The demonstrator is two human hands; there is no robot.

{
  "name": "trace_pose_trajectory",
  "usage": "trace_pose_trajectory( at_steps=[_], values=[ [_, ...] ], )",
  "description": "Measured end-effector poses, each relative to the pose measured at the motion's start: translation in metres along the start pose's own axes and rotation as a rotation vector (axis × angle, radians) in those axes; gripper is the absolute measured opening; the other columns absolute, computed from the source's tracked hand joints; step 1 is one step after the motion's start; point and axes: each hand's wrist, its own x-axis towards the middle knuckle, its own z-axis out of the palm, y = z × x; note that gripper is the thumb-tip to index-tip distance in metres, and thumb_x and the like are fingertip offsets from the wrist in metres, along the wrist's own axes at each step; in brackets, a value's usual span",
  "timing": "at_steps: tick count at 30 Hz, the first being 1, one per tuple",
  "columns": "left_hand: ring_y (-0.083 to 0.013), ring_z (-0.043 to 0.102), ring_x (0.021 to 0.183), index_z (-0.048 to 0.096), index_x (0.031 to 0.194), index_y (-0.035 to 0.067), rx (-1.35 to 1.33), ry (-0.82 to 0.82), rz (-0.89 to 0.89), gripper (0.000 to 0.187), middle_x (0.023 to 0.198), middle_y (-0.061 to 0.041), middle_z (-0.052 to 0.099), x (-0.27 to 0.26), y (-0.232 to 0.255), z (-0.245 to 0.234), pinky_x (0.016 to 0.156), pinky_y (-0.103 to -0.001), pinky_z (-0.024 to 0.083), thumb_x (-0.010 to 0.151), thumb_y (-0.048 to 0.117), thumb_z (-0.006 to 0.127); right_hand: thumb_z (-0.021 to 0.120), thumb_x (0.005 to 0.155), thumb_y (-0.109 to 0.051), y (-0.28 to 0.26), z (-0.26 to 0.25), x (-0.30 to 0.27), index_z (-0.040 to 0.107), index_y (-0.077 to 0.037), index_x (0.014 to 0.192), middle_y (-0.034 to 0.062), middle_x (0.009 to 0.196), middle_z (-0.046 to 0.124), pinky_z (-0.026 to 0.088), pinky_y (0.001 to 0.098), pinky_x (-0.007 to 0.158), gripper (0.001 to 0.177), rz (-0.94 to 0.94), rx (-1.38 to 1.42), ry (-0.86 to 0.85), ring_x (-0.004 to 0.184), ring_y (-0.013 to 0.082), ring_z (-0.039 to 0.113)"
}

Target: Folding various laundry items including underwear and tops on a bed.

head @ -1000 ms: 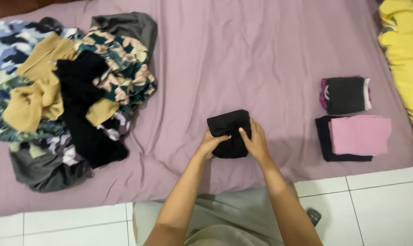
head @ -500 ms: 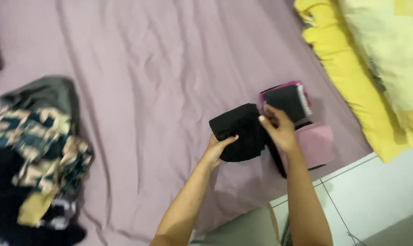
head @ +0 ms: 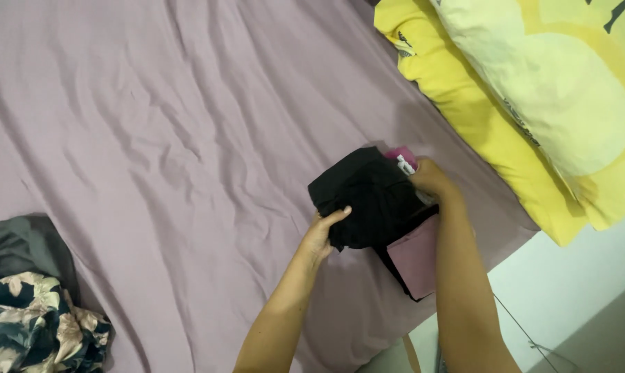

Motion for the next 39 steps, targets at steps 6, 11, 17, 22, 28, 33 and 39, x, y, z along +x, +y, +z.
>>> trace_pose_trajectory(
  at_steps=[6,11,17,22,28,33,39],
  values=[
    [-0.0241,0.067,0.110,0.060,0.135,0.000,0.041,-0.063,0.073,0.057,0.125,-0.013,0.068,0.036,-0.018,0.026,0.096,-0.038,0.055,0.083,0.012,0.081,0.100,0.071,-0.023,-0.066,-0.064,-0.081,0.043,0.001,0.149,0.0090,0.125,0.060,0.047,0.0397,0.089,0.100,-0.330,0.042,0.550,0.109,0.0208,0.058],
    [-0.0223,0.069,0.109,0.065,0.129,0.000,0.185,0.066,0.007,0.047,0.122,-0.012,0.072,0.070,-0.049,0.016,0.095,-0.037,0.056,0.086,0.014,0.079,0.090,0.076,-0.009,-0.177,-0.110,-0.177,0.066,-0.003,0.125,0.0069,0.114,0.071,0.054,0.0354,0.092,0.056,-0.294,0.173,0.556,0.101,0.0212,0.067],
    [-0.0200,0.069,0.108,0.066,0.127,0.002,0.233,0.021,0.096,0.039,0.119,-0.008,0.073,0.093,-0.083,-0.016,0.094,-0.035,0.056,0.088,0.003,0.072,0.088,0.063,-0.008,-0.130,-0.071,-0.129,0.059,-0.006,0.133,0.0032,0.122,0.067,0.047,0.0347,0.103,0.075,-0.322,0.456,0.142,0.116,0.0183,0.062],
    [-0.0285,0.064,0.098,0.061,0.133,-0.002,0.265,0.017,0.115,0.044,0.115,-0.017,0.068,0.114,-0.110,-0.057,0.079,-0.041,0.051,0.089,-0.009,0.059,0.095,0.072,-0.023,-0.096,-0.007,-0.082,0.064,0.006,0.133,0.0171,0.115,0.069,0.052,0.0496,0.096,0.074,-0.030,0.074,0.002,0.107,0.0241,0.063],
    [-0.0349,0.059,0.124,0.053,0.144,-0.001,0.278,0.074,0.426,0.056,0.136,-0.025,0.063,0.061,-0.078,-0.015,0.110,-0.045,0.044,0.088,0.005,0.054,0.088,0.063,-0.039,-0.118,0.029,-0.118,0.031,-0.006,0.156,0.0215,0.140,0.057,0.047,0.0453,0.109,0.114,-0.140,-0.016,0.344,0.128,0.0317,0.059],
    [-0.0363,0.013,0.166,0.023,0.168,0.013,1.386,0.243,0.916,0.060,0.178,-0.017,0.014,0.004,-0.059,0.043,0.133,-0.054,0.008,0.112,0.033,0.031,0.054,0.105,-0.057,-0.120,0.090,-0.125,0.015,-0.014,0.171,0.0279,0.174,0.002,0.006,0.0745,0.120,0.088,-0.254,-0.604,0.713,0.159,0.0506,0.004],
    [-0.0347,0.005,0.160,0.011,0.166,0.017,1.571,0.206,0.596,0.069,0.174,-0.014,0.002,0.034,-0.075,-0.001,0.126,-0.059,0.004,0.107,0.049,0.027,0.051,0.094,-0.068,-0.098,0.108,-0.095,0.013,-0.027,0.167,0.0237,0.172,-0.002,0.004,0.0807,0.112,0.092,-0.152,-0.619,0.554,0.157,0.0480,-0.001]
  ],
)
